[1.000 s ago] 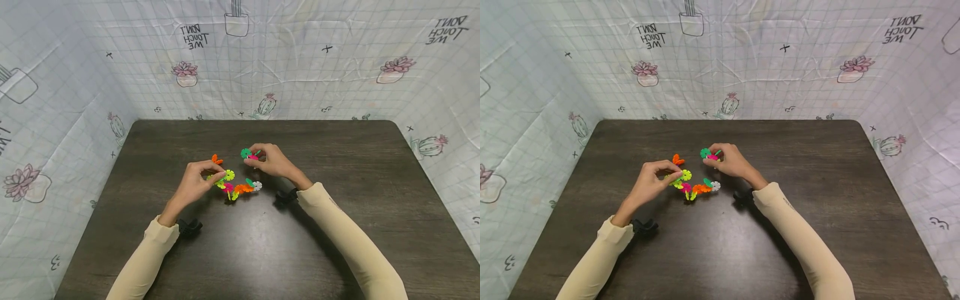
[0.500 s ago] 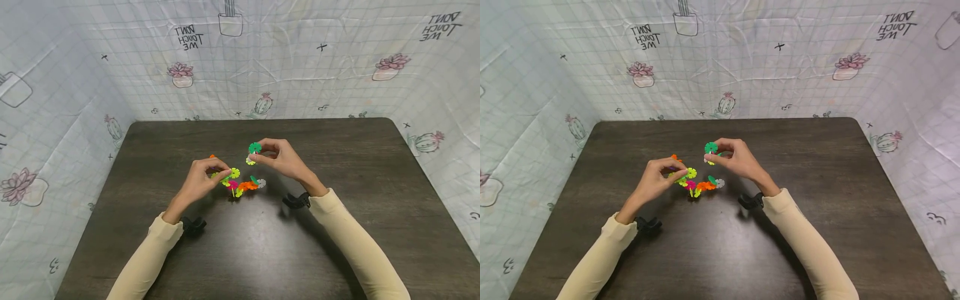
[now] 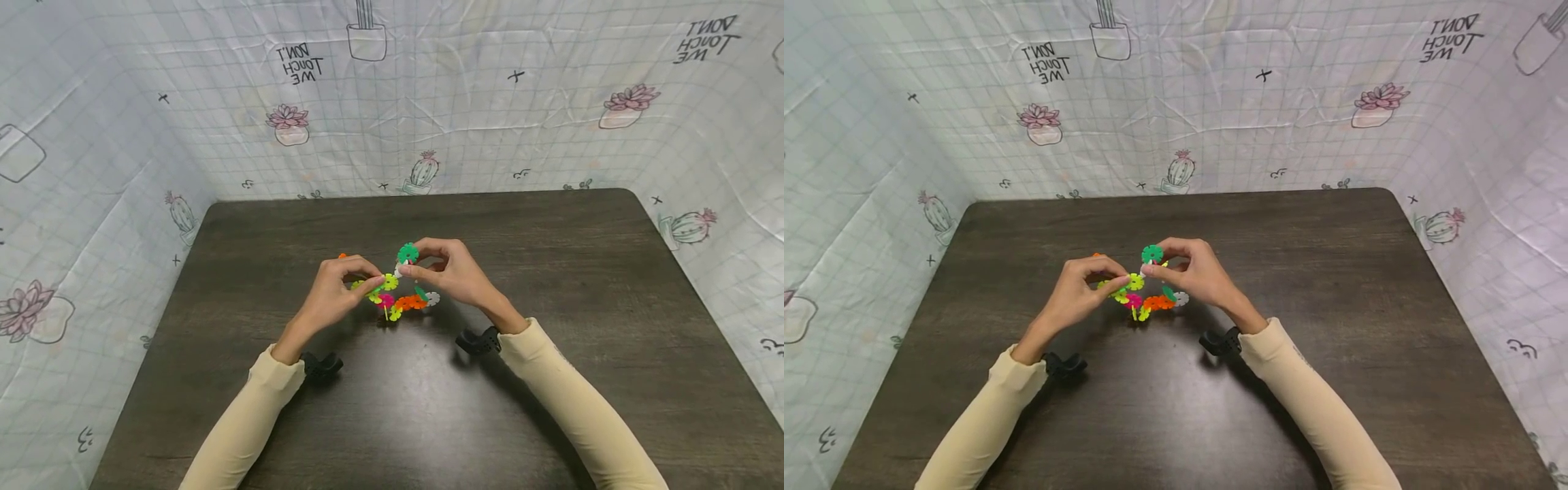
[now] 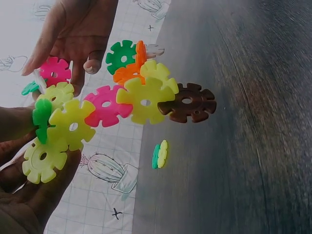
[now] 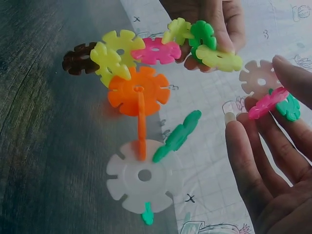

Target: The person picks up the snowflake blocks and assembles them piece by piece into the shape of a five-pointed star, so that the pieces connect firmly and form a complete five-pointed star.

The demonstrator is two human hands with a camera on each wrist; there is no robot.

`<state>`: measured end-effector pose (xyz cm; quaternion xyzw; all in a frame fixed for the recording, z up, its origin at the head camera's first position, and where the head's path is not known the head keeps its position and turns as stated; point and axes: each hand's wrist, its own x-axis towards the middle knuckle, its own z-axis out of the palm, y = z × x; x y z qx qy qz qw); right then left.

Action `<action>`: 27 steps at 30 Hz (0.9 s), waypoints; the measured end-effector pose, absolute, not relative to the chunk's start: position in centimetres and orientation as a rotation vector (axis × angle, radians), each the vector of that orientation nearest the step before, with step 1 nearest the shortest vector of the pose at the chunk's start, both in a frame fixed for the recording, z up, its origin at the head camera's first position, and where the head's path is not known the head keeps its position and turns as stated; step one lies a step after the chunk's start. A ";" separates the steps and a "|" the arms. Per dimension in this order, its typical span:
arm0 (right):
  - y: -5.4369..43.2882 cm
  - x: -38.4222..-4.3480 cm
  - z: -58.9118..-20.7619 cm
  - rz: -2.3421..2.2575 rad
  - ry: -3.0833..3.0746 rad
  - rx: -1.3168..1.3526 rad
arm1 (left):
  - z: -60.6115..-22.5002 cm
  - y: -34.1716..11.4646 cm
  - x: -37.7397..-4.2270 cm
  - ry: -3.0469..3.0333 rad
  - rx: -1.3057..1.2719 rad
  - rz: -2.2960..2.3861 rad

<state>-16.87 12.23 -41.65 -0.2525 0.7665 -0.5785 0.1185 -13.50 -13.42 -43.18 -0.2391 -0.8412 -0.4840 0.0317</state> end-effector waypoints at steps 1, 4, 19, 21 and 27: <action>12.2 -16.8 -41.7 -1.695 2.242 -0.736 | -43.1 -13.4 -13.5 -2.588 -0.740 -1.489; 12.2 -16.7 -41.7 -1.708 2.241 -0.733 | -43.1 -13.2 -13.5 -2.583 -0.748 -1.485; 11.9 -15.9 -42.3 -1.724 2.334 -0.730 | -43.4 -12.4 -13.4 -2.547 -0.782 -1.541; 11.9 -15.8 -42.3 -1.722 2.355 -0.723 | -43.5 -12.3 -13.5 -2.539 -0.782 -1.530; 11.9 -15.6 -42.1 -1.740 2.379 -0.706 | -43.8 -11.8 -13.1 -2.475 -0.741 -1.527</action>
